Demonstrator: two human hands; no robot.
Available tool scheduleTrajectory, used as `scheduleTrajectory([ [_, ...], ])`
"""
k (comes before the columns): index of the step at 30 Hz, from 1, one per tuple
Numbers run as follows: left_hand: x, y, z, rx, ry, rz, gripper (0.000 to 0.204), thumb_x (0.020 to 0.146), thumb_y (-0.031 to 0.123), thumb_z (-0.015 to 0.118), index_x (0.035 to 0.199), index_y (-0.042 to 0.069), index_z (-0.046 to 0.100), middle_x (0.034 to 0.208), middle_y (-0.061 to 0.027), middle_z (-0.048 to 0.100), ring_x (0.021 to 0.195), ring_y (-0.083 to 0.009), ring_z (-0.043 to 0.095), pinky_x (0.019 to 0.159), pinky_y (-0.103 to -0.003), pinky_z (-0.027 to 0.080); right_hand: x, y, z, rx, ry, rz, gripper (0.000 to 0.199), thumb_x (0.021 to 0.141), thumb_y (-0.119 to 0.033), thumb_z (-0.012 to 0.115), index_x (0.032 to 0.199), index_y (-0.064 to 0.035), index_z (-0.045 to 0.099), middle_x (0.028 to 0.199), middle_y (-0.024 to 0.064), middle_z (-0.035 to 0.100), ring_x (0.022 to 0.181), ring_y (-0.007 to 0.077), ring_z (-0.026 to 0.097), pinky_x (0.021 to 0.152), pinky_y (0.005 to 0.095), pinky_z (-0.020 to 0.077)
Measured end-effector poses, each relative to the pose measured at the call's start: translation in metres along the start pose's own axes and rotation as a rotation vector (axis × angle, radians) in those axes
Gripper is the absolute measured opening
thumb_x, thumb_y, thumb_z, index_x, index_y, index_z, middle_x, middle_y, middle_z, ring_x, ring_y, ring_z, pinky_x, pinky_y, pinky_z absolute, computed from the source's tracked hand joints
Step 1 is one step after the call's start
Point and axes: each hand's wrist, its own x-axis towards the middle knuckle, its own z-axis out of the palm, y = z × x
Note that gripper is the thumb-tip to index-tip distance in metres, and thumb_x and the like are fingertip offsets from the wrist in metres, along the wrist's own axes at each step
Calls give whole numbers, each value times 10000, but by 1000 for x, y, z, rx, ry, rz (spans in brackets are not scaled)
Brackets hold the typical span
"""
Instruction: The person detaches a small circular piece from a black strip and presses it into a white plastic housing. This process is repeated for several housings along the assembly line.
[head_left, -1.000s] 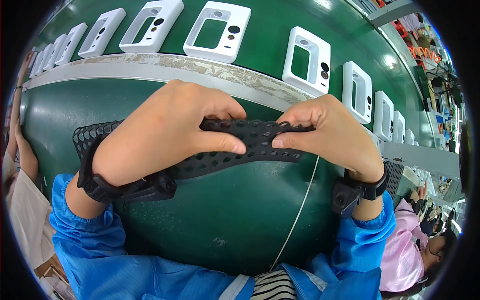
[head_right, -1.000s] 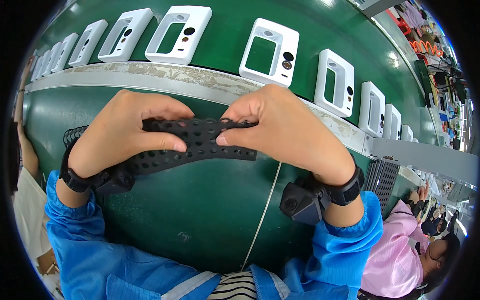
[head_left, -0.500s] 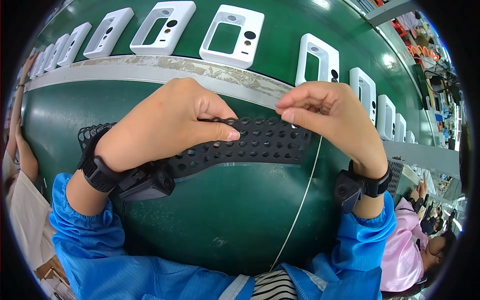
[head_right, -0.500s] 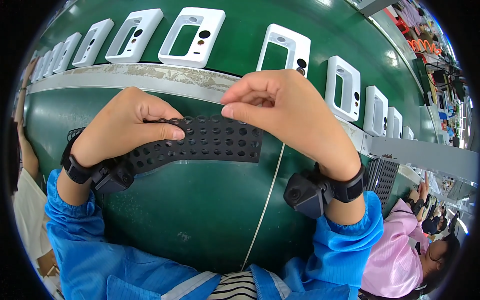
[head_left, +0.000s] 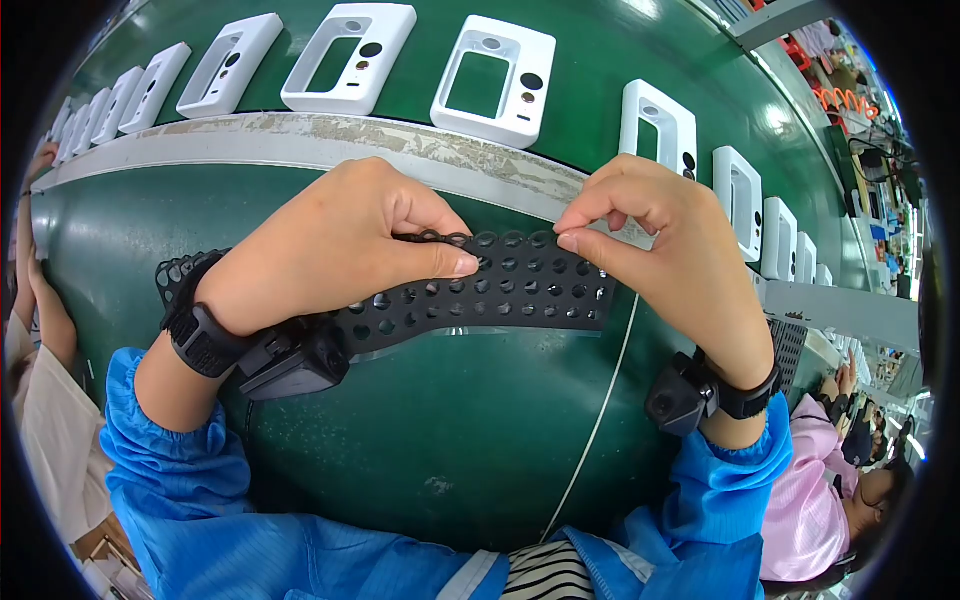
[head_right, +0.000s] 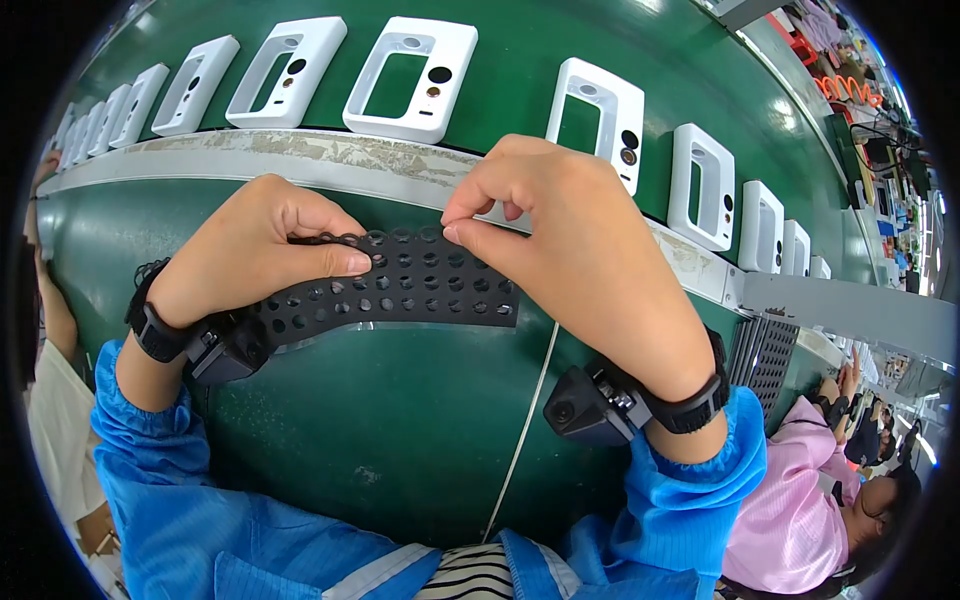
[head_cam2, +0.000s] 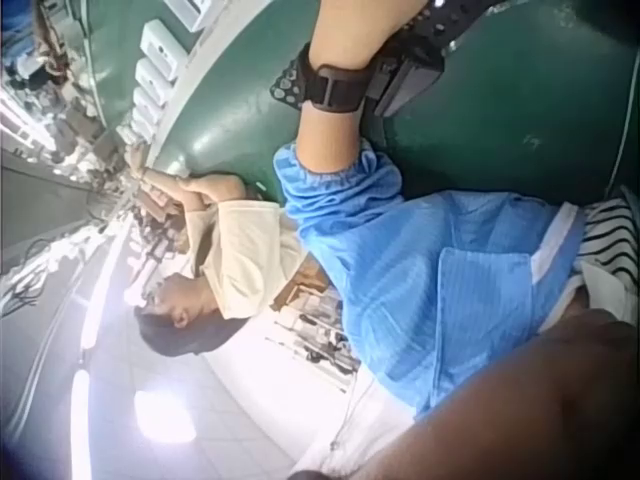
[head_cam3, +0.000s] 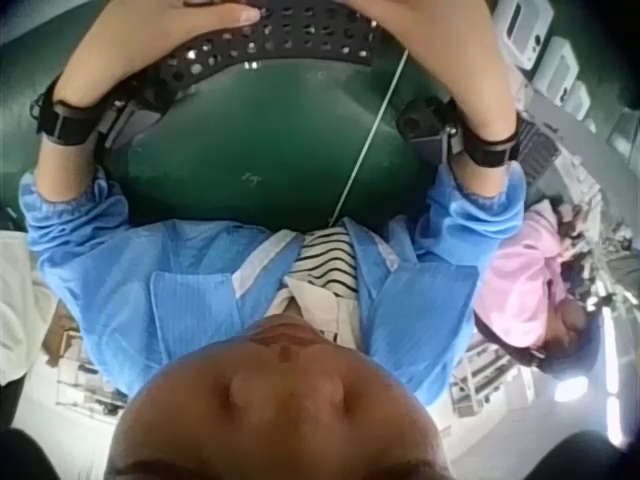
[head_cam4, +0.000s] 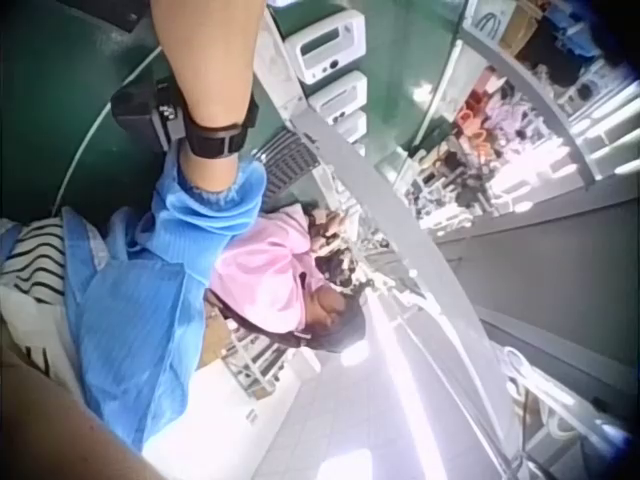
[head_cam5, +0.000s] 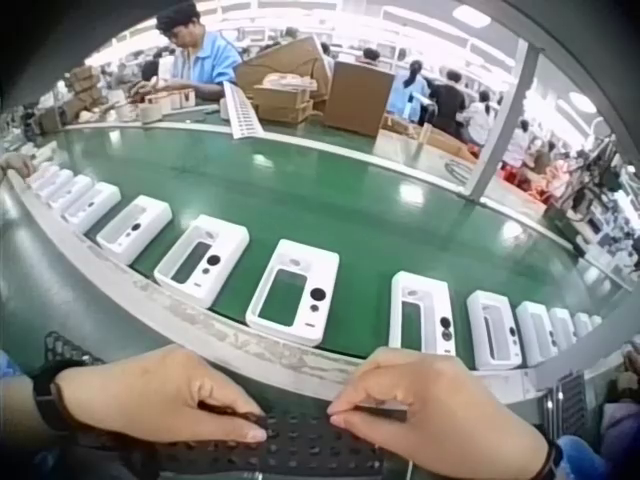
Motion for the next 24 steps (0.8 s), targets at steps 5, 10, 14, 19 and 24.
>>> scheduleTrajectory([
  [5, 2, 0, -2, -9, -23, 0, 201, 783, 164, 685, 904, 4, 684, 676, -82, 654, 577, -98, 560, 582, -239, 447, 2, -2, -5, 23, -79, 85, 49, 770, -20, 654, 816, -13, 640, 789, 0, 579, 685, 63, 484, 601, 209, 371],
  [10, 3, 0, -3, -25, -71, -37, 162, 820, 98, 665, 902, -42, 669, 740, -31, 669, 654, -35, 560, 605, -183, 450, 6, -1, -7, 164, -35, 301, 48, 816, -23, 629, 839, 19, 629, 804, -9, 577, 711, 42, 504, 626, 179, 397],
  [14, 3, -1, -3, -43, -73, -27, 165, 822, 96, 663, 910, -43, 668, 748, -32, 669, 658, -34, 559, 606, -183, 450, 6, -1, -3, 172, -14, 270, 50, 820, -22, 625, 845, 22, 631, 802, -10, 573, 720, 44, 520, 644, 173, 409],
  [19, 2, 1, -2, -45, -69, -25, 170, 822, 98, 663, 918, -43, 667, 748, -31, 668, 662, -31, 555, 607, -183, 450, 6, 2, 1, 155, -7, 182, 50, 814, -29, 632, 839, 14, 638, 797, -13, 567, 673, 30, 500, 610, 168, 390],
  [24, 3, 0, -3, -31, -65, -24, 176, 822, 101, 664, 923, -43, 666, 747, -30, 667, 663, -28, 551, 606, -184, 449, 4, -7, 1, 164, -37, 225, 48, 807, -42, 641, 831, -1, 647, 792, -15, 567, 625, 14, 460, 562, 166, 348],
])
